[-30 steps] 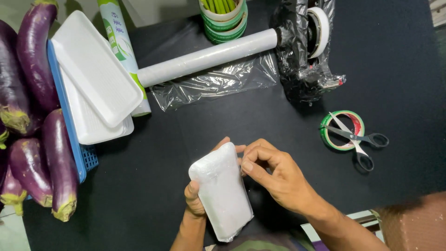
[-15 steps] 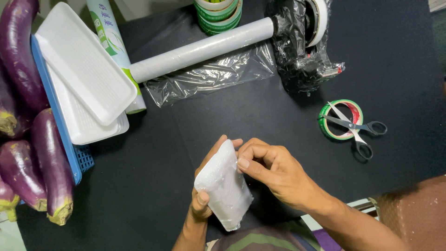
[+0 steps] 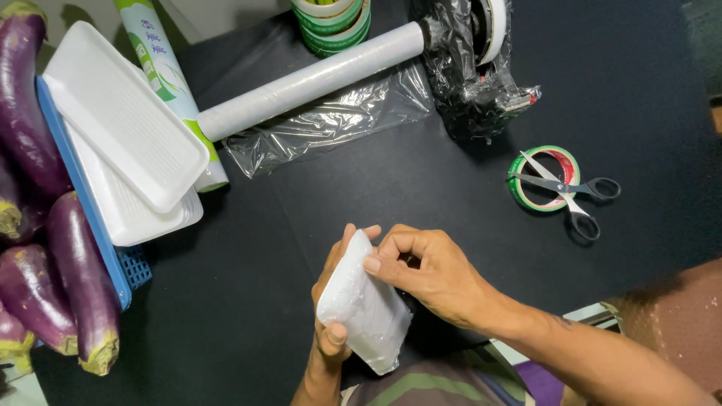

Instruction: The person places an eggplant onto a foam tray, wraps it in plastic film, and secures it with tape.

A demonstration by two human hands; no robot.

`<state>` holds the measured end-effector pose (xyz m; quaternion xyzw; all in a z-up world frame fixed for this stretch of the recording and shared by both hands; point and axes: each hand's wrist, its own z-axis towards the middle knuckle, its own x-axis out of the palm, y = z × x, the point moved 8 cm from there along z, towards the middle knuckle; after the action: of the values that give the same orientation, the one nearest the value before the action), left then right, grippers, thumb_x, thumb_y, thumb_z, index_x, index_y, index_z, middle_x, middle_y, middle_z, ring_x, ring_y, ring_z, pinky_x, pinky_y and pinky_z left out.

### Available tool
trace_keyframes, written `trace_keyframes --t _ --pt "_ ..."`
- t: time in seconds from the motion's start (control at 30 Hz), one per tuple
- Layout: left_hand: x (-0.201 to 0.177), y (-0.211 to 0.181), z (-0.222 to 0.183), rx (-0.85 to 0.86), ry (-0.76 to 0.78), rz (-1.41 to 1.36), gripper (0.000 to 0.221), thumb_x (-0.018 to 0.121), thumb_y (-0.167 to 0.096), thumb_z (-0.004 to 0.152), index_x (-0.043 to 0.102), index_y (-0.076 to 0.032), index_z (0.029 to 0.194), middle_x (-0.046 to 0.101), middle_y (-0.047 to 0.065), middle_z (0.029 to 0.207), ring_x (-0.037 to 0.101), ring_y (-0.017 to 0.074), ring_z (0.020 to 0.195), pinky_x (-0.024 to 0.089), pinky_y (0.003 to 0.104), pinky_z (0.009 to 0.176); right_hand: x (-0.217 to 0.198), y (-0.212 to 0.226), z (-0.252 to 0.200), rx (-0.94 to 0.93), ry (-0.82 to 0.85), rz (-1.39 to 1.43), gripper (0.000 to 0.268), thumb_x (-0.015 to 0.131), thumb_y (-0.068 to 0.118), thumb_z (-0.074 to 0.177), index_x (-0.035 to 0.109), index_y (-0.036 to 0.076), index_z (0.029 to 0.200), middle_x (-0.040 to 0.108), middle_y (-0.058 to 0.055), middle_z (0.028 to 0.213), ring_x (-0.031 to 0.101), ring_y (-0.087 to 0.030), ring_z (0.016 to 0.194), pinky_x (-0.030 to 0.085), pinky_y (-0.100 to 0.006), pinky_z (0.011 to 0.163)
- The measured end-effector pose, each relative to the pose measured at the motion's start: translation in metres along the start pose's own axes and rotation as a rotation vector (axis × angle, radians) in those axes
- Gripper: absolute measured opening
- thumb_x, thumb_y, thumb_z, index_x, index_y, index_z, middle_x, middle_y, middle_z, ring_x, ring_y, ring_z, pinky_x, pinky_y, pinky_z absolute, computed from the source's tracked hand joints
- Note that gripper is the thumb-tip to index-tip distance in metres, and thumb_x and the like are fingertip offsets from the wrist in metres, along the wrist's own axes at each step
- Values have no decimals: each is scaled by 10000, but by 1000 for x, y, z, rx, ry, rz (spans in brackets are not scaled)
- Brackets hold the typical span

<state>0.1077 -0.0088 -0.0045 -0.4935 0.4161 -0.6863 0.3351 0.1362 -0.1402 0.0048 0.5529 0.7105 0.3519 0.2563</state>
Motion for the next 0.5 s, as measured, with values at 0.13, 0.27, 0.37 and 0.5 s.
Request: trace_keyframes --t 0.13,0.27,0.37,0.5 --pt "2 -4 0 35 -2 163 938 436 -805 1075 286 -45 1604 521 307 1410 464 395 1435 463 589 1171 0 -7 -2 75 1 14 339 780 345 904 644 119 691 482 33 633 392 -96 604 300 -270 565" --pt "-3 -5 1 37 -54 83 970 500 -790 1043 292 -25 1602 485 290 1438 518 326 1330 478 497 1109 5 -35 0 132 -7 135 465 819 385 836 460 167 637 285 72 578 254 -73 580 370 -299 892" --pt "-8 10 -1 -74 -146 -241 1038 648 -723 950 258 -25 1612 376 277 1549 554 258 1220 507 434 1040 11 -55 -3 224 38 224 448 850 365 820 471 161 695 426 28 650 375 -109 653 257 -259 611" --pt "-28 19 8 -62 -453 -740 1084 815 -518 803 279 -17 1602 455 307 1490 659 363 1095 594 451 866 -6 -50 -11 -62 -207 -126 149 762 289 876 690 159 893 691 66 837 535 -73 660 478 -250 645"
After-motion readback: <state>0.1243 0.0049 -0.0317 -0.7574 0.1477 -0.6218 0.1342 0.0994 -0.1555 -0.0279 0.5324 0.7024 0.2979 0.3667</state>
